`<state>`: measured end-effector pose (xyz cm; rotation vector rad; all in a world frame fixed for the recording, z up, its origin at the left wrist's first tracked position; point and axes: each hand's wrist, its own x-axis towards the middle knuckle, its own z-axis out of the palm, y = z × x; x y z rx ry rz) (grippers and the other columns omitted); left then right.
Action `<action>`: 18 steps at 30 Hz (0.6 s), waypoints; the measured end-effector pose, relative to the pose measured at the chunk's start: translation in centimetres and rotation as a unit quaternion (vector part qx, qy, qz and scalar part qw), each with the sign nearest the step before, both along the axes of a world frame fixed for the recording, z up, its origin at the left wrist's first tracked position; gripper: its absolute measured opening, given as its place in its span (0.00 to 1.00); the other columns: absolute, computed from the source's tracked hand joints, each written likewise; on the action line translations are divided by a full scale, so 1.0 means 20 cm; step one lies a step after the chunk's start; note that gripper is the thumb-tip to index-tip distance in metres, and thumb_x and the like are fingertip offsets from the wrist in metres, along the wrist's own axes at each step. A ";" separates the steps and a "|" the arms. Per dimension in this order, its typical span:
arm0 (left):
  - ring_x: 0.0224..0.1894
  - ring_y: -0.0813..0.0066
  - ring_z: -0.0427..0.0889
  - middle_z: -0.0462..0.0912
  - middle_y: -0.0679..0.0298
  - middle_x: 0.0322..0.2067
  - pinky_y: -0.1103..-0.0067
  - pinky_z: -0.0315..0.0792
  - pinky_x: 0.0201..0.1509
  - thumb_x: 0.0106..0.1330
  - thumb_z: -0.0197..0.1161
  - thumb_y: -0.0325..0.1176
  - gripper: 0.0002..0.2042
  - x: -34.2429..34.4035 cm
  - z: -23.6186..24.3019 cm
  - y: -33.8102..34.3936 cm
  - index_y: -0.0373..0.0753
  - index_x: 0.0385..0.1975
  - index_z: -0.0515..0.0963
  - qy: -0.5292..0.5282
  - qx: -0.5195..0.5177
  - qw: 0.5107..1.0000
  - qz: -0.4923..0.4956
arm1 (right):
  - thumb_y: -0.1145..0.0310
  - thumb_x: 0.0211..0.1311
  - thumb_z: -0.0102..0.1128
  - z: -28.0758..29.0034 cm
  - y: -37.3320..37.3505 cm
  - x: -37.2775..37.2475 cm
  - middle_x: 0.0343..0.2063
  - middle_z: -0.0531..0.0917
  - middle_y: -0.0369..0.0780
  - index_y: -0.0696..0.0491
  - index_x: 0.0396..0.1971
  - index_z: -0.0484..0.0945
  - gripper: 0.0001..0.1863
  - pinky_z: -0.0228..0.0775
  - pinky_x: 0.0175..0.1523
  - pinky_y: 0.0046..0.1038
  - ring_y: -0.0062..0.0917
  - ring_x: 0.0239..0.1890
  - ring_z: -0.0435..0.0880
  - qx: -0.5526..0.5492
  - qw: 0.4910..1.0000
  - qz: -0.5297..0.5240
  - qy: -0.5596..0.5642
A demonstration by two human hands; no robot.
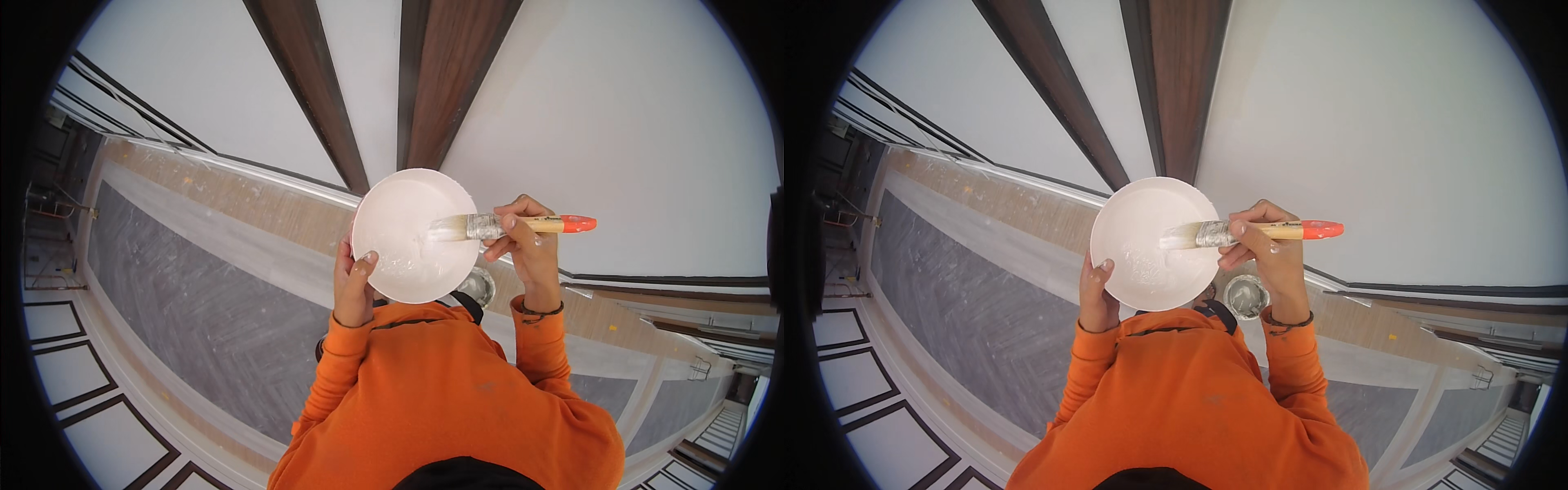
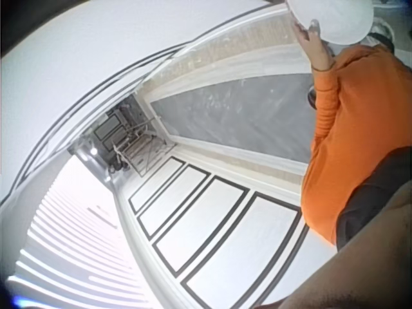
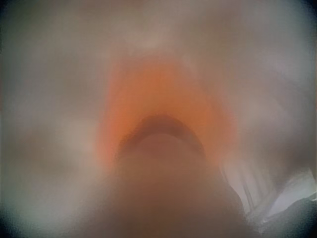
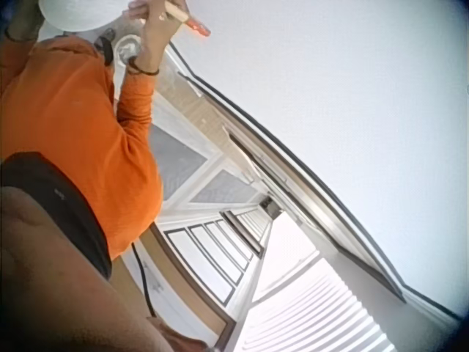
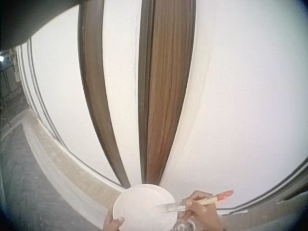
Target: The person paints a white ceiling with dark brown curved beams using a paintbrush and a small white bowl of paint. They repeatedly dip the brush into the bowl and apply paint to the ceiling surface between the beams.
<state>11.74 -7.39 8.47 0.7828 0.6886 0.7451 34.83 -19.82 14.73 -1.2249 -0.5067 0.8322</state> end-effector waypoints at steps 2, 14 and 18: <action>0.61 0.70 0.73 0.73 0.56 0.58 0.72 0.67 0.67 0.64 0.64 0.40 0.32 0.00 0.01 0.00 0.33 0.65 0.63 0.000 0.001 1.000 -0.003 | 0.62 0.68 0.67 -0.04 0.01 -0.02 0.18 0.84 0.45 0.57 0.27 0.76 0.16 0.75 0.16 0.20 0.24 0.12 0.81 0.001 0.999 -0.036 0.029; 0.60 0.70 0.74 0.73 0.56 0.58 0.72 0.69 0.65 0.65 0.64 0.40 0.31 0.00 -0.01 0.04 0.34 0.65 0.63 -0.005 0.000 0.999 -0.037 | 0.47 0.72 0.61 -0.04 0.01 -0.07 0.07 0.68 0.31 0.48 0.23 0.68 0.24 0.53 0.09 0.18 0.14 0.04 0.64 -0.044 0.984 -0.168 0.027; 0.60 0.70 0.74 0.74 0.56 0.58 0.72 0.69 0.65 0.65 0.64 0.40 0.31 0.00 0.00 0.05 0.33 0.66 0.63 -0.005 -0.011 0.999 -0.042 | 0.48 0.75 0.57 -0.02 0.00 -0.08 0.06 0.69 0.33 0.48 0.24 0.67 0.24 0.53 0.09 0.20 0.16 0.04 0.64 -0.058 0.985 -0.163 0.015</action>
